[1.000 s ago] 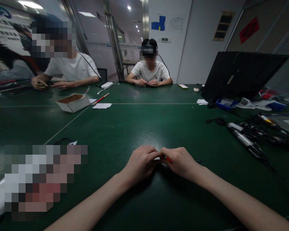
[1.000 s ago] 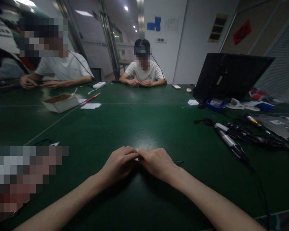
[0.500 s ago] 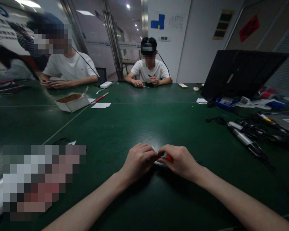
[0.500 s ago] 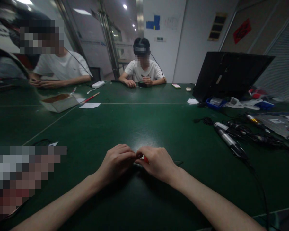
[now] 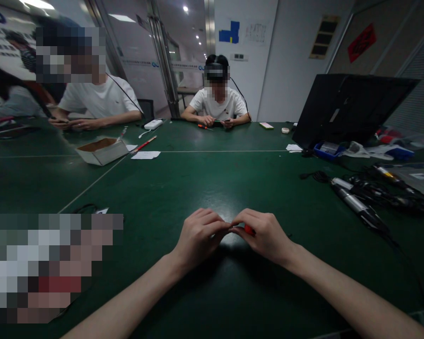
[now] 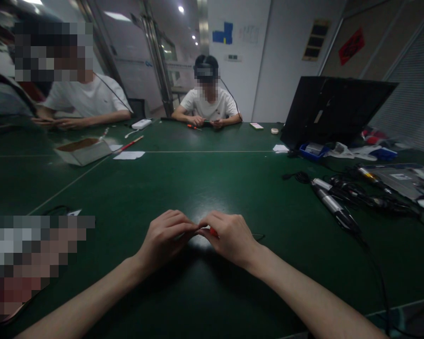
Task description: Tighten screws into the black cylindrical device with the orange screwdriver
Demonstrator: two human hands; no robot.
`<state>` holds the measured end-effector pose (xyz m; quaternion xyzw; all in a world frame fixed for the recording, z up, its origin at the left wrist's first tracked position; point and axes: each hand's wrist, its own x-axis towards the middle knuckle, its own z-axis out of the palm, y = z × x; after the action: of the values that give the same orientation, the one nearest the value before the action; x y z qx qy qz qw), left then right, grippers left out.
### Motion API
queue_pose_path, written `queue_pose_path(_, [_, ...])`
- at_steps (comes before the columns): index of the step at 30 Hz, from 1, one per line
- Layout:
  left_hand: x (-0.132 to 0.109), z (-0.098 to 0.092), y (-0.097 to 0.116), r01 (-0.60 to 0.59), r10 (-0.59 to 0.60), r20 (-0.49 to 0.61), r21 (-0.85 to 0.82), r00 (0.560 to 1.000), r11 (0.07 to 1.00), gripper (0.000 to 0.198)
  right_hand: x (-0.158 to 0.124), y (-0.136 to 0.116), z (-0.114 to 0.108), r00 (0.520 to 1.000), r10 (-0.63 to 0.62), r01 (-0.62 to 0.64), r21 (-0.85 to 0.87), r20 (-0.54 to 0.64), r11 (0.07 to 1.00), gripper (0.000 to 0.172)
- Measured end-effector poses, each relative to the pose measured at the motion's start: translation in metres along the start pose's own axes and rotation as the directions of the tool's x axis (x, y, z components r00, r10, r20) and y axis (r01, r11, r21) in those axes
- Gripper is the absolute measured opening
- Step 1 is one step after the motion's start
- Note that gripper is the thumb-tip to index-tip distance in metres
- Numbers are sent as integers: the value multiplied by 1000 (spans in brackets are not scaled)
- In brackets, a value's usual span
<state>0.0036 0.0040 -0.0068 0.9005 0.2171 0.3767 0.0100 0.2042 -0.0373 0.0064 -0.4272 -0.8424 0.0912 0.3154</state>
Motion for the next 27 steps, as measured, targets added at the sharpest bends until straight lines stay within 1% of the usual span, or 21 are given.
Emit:
queue_pose_path(5, [-1,1,-1,-27,27,-19,-3,999,1000,18,0,-1,0,999,-33,34,-65,18,997,13])
queue_pose_path(7, [0,1,0,-16,15,-9,-17,1000,1000,17,0,-5,-4,998,-49,53,-99,43,994,15])
queue_pose_path(9, [1,1,1,6,-5,6,-33,1000,999,17,-4,-12,-12,996,-57,66,-150,65,986,17])
queue_pose_path(12, [2,0,3,42,-40,36,-48,999,998,18,-21,-14,-36,997,-25,41,-256,67,966,19])
queue_pose_path(13, [2,-1,3,53,-50,49,-49,998,997,18,-30,-10,-47,998,10,8,-278,63,961,20])
queue_pose_path(15, [2,-2,3,71,-68,73,-43,995,997,18,-52,10,-75,988,141,-113,-327,63,938,21])
queue_pose_path(16, [2,-2,3,79,-75,85,-38,994,996,18,-65,25,-92,973,227,-193,-389,43,901,21])
queue_pose_path(17, [2,-2,3,85,-82,94,-34,992,996,18,-79,42,-109,945,326,-283,-465,13,839,21])
queue_pose_path(18, [2,-2,3,89,-86,101,-31,991,996,18,-92,60,-127,899,436,-387,-545,-42,744,22])
queue_pose_path(19, [2,-2,2,93,-89,106,-29,990,995,18,-105,79,-145,830,550,-486,-607,-95,628,24])
queue_pose_path(20, [2,-1,2,93,-89,110,-27,990,995,17,-117,97,-161,739,665,-556,-660,-114,505,27])
queue_pose_path(21, [2,-1,1,92,-88,112,-25,990,995,16,-127,112,-176,684,713,-597,-680,-154,426,28])
queue_pose_path(22, [1,0,1,90,-86,116,-24,989,996,16,-135,125,-188,652,737,-616,-691,-177,378,30])
queue_pose_path(23, [1,0,1,85,-82,122,-24,989,996,16,-142,136,-198,629,755,-625,-698,-185,349,31])
queue_pose_path(24, [1,1,0,89,-86,122,-24,989,996,16,-147,143,-204,620,765,-622,-704,-175,342,31])
queue_pose_path(27, [1,1,0,99,-94,117,-35,989,994,17,-154,155,-209,614,781,-593,-721,-118,358,31])
